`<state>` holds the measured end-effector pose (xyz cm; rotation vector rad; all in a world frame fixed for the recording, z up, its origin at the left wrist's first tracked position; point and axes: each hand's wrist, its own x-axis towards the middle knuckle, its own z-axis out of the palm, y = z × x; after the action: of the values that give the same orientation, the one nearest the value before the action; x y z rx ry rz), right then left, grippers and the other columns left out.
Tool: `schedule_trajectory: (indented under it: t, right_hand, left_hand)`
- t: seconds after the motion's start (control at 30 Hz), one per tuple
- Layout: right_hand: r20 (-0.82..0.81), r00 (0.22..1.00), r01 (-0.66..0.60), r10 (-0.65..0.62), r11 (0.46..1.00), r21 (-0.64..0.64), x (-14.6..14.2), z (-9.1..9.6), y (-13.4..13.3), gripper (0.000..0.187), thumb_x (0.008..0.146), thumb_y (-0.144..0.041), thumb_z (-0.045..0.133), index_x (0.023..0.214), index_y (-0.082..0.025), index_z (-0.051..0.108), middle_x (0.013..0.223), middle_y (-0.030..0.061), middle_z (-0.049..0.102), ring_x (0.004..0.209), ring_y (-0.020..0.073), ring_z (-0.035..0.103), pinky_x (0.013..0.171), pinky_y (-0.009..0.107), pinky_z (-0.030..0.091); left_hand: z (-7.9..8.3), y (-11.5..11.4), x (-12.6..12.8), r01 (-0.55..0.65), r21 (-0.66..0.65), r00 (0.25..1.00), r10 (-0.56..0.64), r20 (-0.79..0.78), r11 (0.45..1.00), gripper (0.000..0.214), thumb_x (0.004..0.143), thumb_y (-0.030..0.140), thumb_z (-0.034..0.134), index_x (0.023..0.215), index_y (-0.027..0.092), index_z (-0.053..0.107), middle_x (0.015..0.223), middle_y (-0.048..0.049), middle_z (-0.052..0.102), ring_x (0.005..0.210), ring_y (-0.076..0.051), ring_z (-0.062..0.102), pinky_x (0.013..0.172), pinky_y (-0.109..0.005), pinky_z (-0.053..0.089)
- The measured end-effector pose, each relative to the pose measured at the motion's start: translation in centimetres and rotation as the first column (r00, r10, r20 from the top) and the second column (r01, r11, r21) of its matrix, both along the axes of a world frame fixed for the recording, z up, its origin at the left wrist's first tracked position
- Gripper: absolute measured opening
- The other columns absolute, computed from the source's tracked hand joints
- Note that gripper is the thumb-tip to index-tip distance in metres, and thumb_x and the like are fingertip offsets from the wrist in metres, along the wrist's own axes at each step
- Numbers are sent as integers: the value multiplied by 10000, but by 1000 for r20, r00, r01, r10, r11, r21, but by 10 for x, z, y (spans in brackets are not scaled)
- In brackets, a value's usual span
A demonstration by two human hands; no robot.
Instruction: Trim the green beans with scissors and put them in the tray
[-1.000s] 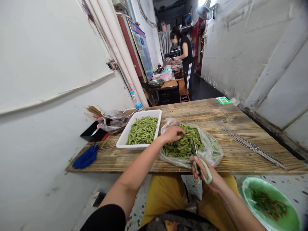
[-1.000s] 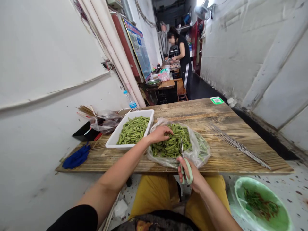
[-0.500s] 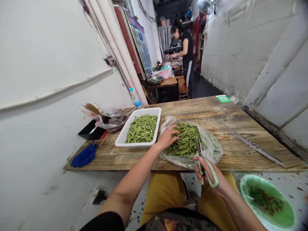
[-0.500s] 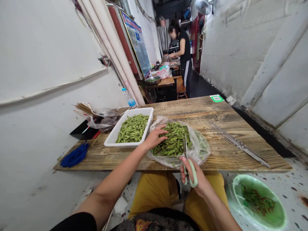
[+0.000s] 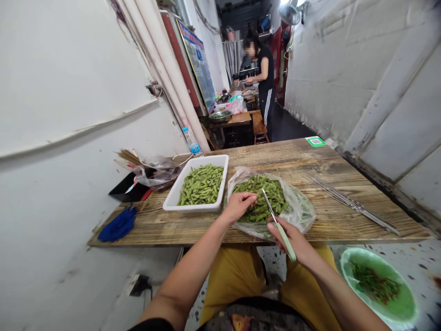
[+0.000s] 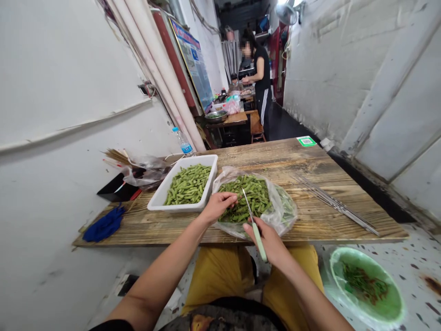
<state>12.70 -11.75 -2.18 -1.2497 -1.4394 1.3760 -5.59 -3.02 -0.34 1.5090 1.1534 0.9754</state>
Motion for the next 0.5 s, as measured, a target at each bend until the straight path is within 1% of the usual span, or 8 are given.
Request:
schedule_trajectory:
  t: [0.07, 0.13, 0.2, 0.27, 0.3, 0.37, 0.43, 0.5]
  right_hand:
    - [58, 998, -11, 7, 998, 68, 1, 2, 2, 407, 763, -552, 567, 954, -197, 619, 589, -13, 570, 552, 161, 534, 493, 250, 423]
    - [111, 994, -33, 19, 992, 125, 3, 4, 4, 395, 774, -535, 564, 952, -188, 630, 683, 15, 627, 663, 189, 573, 586, 272, 456]
    - [165, 986, -62, 36, 985, 160, 5, 6, 5, 382, 785, -510, 565, 960, -177, 633, 790, 39, 662, 751, 206, 585, 681, 291, 462]
    - [209, 977, -87, 51, 982, 168, 6, 6, 5, 367, 793, -490, 568, 964, -172, 631, 835, 46, 668, 776, 208, 580, 725, 296, 452]
    - [220, 974, -92, 55, 982, 165, 6, 6, 5, 359, 795, -487, 569, 958, -173, 630, 820, 41, 662, 761, 201, 575, 717, 292, 449]
    - [203, 977, -90, 59, 985, 145, 5, 4, 4, 351, 792, -494, 569, 937, -180, 627, 728, 18, 631, 679, 176, 554, 644, 270, 446]
    - [145, 987, -80, 65, 991, 105, 3, 0, 2, 351, 789, -511, 565, 909, -187, 620, 599, -18, 559, 555, 140, 501, 534, 242, 419]
    - [73, 995, -75, 71, 996, 49, 0, -3, 1, 350, 787, -526, 560, 880, -192, 609, 495, -56, 458, 443, 107, 416, 435, 219, 363]
  left_hand:
    - [1, -4, 0, 24, -11, 999, -25, -42, 1000, 341, 742, 416, 596, 835, 100, 686, 654, -14, 612, 560, -92, 450, 564, -219, 359]
    - [4, -6, -1, 59, 0, 993, -58, -104, 998, 344, 755, 424, 575, 794, 98, 681, 624, -4, 583, 561, -89, 429, 554, -213, 337]
    - [7, -6, -2, 102, 26, 981, -97, -168, 994, 355, 773, 434, 548, 724, 101, 663, 601, 5, 550, 565, -86, 413, 545, -207, 318]
    - [10, -7, -2, 154, 40, 965, -142, -221, 987, 375, 781, 445, 529, 654, 108, 631, 579, 15, 515, 561, -81, 395, 535, -202, 299]
    - [12, -7, -2, 171, 34, 959, -158, -235, 985, 384, 781, 452, 525, 630, 111, 615, 565, 20, 497, 551, -78, 384, 527, -201, 288]
    - [14, -7, -2, 190, -11, 955, -187, -230, 982, 400, 770, 473, 528, 609, 114, 596, 542, 28, 474, 524, -70, 361, 506, -200, 265]
    - [14, -8, -3, 198, -89, 962, -211, -174, 976, 409, 749, 496, 543, 623, 111, 601, 536, 29, 477, 497, -64, 343, 487, -200, 246]
    - [12, -8, -3, 206, -161, 969, -224, -104, 965, 414, 726, 510, 566, 650, 106, 619, 546, 25, 495, 484, -59, 339, 476, -201, 239]
